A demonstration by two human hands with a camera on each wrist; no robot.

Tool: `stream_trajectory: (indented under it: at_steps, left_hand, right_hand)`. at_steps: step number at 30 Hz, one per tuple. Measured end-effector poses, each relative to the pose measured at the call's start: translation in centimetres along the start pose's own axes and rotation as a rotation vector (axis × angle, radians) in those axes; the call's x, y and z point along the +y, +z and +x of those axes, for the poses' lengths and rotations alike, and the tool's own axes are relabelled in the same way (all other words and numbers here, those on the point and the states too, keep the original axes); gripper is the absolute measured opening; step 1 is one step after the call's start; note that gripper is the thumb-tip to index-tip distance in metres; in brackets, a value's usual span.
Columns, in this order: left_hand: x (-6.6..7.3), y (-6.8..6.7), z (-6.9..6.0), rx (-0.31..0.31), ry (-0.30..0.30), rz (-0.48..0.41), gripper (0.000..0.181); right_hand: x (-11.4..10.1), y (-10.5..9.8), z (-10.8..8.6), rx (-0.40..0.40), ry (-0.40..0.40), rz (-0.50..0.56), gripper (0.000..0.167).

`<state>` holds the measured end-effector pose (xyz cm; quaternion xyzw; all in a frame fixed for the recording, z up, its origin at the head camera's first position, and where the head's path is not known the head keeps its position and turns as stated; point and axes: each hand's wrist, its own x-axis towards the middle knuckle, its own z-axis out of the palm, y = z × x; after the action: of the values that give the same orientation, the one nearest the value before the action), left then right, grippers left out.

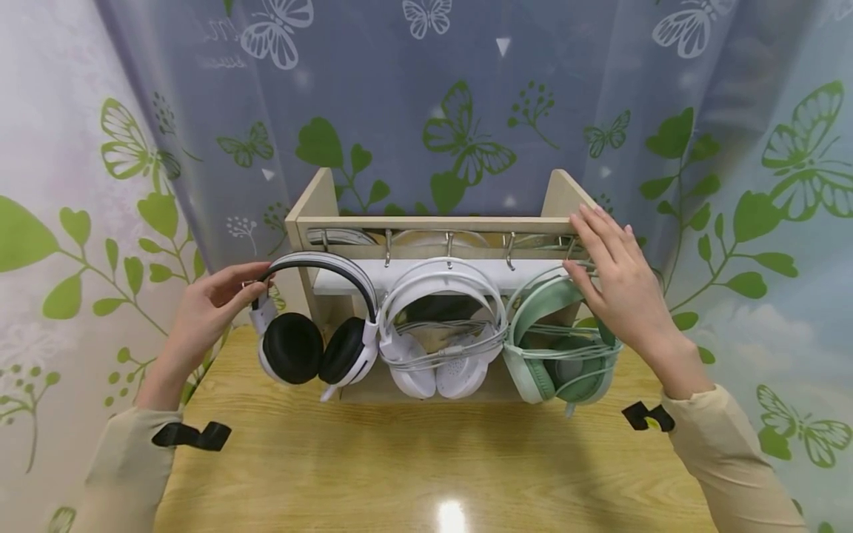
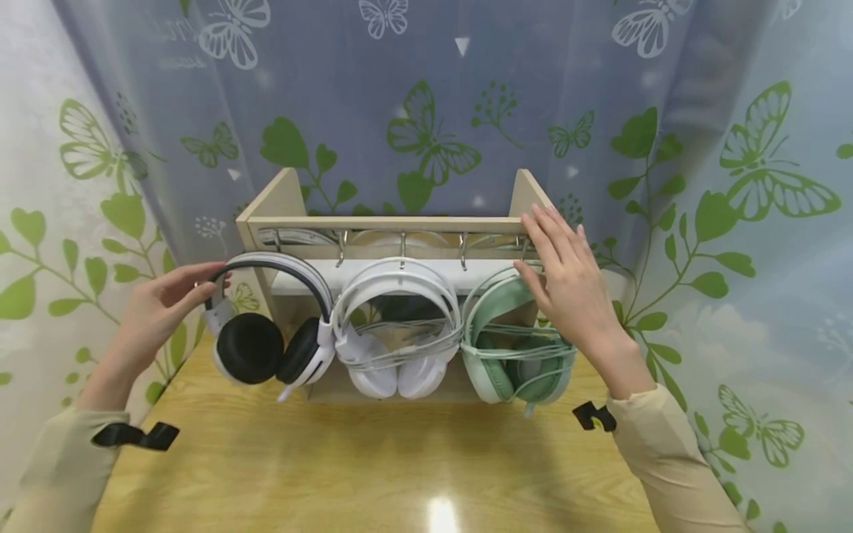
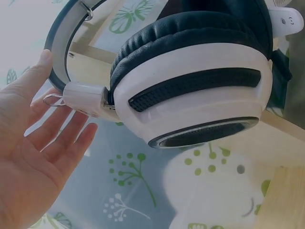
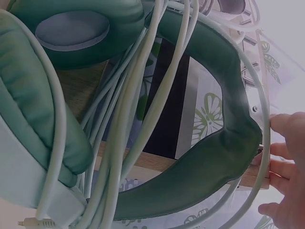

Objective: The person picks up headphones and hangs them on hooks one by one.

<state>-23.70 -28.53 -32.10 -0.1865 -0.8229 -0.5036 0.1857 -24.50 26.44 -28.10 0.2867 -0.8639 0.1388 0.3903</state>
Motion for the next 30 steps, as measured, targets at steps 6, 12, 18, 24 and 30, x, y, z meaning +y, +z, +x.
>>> stream_trajectory:
  at_steps: [6, 12, 18, 24, 30]
  left_hand:
    - [0.0, 0.0, -0.2, 0.015, 0.008, 0.079, 0.035]
    - [-0.1, 0.2, -0.3, 0.026, 0.046, 0.102, 0.034]
    - [-0.7, 0.2, -0.4, 0.031, 0.101, 0.059, 0.036]
    - [-1.0, 0.1, -0.9, 0.039, 0.083, 0.071, 0.038]
    - [-1.1, 0.2, -1.7, 0.065, 0.097, 0.059, 0.038]
  right_hand:
    - [-0.1, -0.1, -0.5, 0.002, 0.018, -0.005, 0.064]
    - [-0.2, 0.0, -1.3, 0.025, 0.029, 0.003, 0.062]
    - [-0.3, 0.1, -2.0, 0.041, 0.038, 0.018, 0.064]
    - [-0.3, 0.2, -2.9, 0.08, 0.034, 0.033, 0.064]
    - [-0.4, 0.2, -4.0, 0.123, 0.062, 0.065, 0.068]
